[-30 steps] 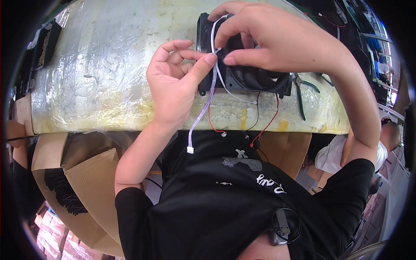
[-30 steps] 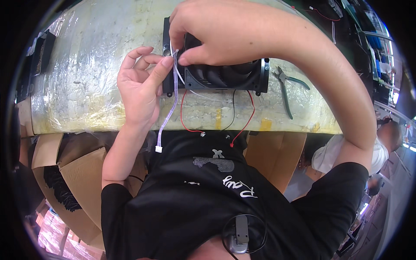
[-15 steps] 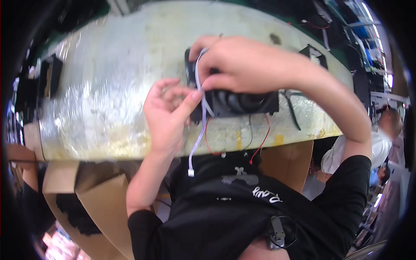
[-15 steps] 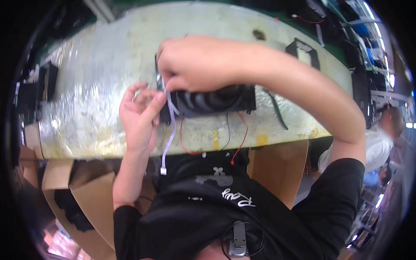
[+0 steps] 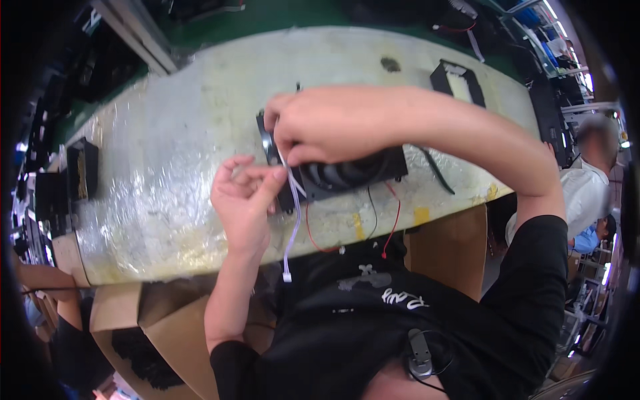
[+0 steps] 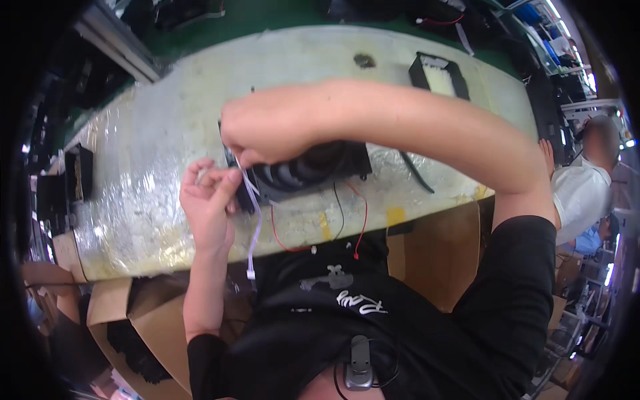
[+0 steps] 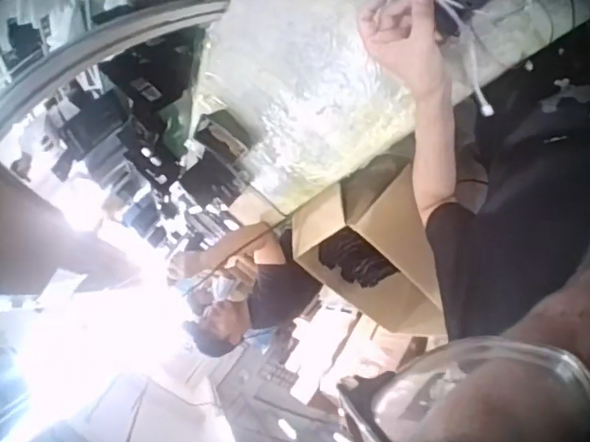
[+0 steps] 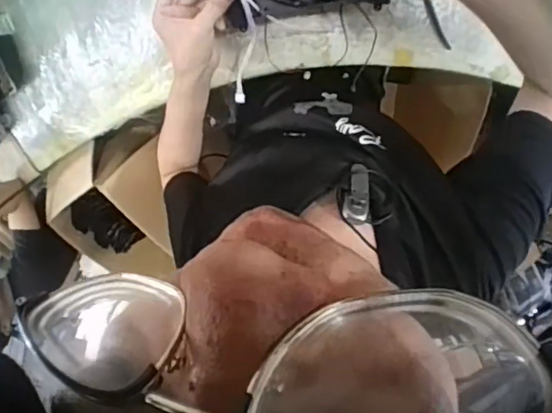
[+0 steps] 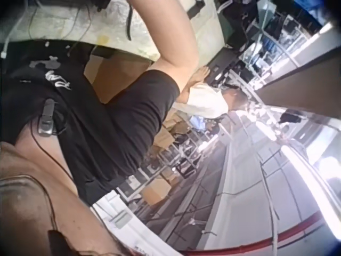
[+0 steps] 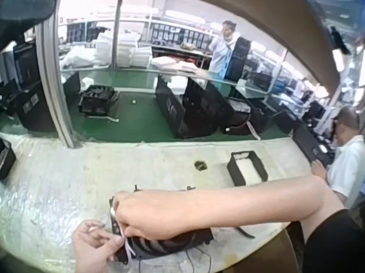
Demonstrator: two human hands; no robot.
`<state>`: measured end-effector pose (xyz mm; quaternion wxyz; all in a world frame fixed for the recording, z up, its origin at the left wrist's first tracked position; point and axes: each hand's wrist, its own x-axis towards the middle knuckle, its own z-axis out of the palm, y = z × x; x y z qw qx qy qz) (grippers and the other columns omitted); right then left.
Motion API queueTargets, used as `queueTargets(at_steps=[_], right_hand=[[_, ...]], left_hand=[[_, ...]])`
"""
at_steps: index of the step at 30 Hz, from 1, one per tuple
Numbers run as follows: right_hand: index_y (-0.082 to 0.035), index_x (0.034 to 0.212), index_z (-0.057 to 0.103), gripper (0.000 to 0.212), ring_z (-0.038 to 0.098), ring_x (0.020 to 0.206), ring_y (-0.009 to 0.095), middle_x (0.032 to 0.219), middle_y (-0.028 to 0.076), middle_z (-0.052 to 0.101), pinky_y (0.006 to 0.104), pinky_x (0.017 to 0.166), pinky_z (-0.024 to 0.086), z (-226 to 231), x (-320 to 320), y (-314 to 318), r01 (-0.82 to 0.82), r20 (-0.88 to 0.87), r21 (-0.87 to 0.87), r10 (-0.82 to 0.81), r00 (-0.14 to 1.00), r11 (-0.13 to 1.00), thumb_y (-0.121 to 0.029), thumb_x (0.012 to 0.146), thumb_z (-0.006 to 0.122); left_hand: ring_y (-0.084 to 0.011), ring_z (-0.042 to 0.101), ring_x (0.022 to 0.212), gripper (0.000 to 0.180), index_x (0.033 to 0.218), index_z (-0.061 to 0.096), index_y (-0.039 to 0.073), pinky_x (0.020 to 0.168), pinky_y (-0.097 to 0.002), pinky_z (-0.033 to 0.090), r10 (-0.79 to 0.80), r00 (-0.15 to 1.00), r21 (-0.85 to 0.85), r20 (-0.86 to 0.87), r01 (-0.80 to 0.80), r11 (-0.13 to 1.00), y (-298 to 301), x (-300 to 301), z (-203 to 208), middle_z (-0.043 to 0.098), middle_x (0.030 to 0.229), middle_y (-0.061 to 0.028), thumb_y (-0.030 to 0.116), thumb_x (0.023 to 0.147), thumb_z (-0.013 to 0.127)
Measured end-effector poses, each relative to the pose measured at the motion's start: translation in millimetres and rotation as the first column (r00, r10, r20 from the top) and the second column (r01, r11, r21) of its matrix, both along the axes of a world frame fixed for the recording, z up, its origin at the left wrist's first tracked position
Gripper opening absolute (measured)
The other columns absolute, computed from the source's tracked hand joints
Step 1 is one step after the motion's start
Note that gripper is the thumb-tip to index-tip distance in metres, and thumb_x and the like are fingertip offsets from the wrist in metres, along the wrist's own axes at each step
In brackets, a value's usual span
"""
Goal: Assembling electronic fan units into plastic housings using zip ties and pliers on a factory assembly line.
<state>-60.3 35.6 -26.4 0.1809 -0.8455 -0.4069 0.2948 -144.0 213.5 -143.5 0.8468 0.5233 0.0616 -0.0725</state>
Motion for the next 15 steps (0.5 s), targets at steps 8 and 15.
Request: queueTargets(at_steps=[8, 15], right_hand=[[0.001, 0.089, 0.068, 0.021, 0.062, 0.097, 0.031, 0.114, 0.013, 0.06, 0.0386, 0.086, 0.048, -5, 0, 3, 0.103, 0.106, -0.043, -0.098, 0.99, 0.994, -0.02, 0.09, 0.065], [-0.001, 0.089, 0.067, 0.018, 0.062, 0.091, 0.03, 0.11, 0.013, 0.06, 0.0385, 0.081, 0.048, -10, -1, 1, 0.059, 0.11, 0.001, -0.059, 0.992, 0.998, -0.019, 0.089, 0.065]], left_hand=[[-0.0045, 0.055, 0.054, 0.035, 0.106, 0.051, 0.001, 0.044, -0.0174, 0.037, 0.071, 0.997, -0.103, 0.022, -0.069, 0.992, -5, -3, -3, 0.072, 0.089, -0.0129, -0.006, 0.081, 0.075], [-0.0041, 0.055, 0.054, 0.038, 0.105, 0.052, 0.001, 0.045, -0.0169, 0.038, 0.043, 0.999, -0.091, 0.001, -0.043, 0.995, -1, -6, -6, 0.072, 0.088, -0.0129, -0.004, 0.079, 0.079]])
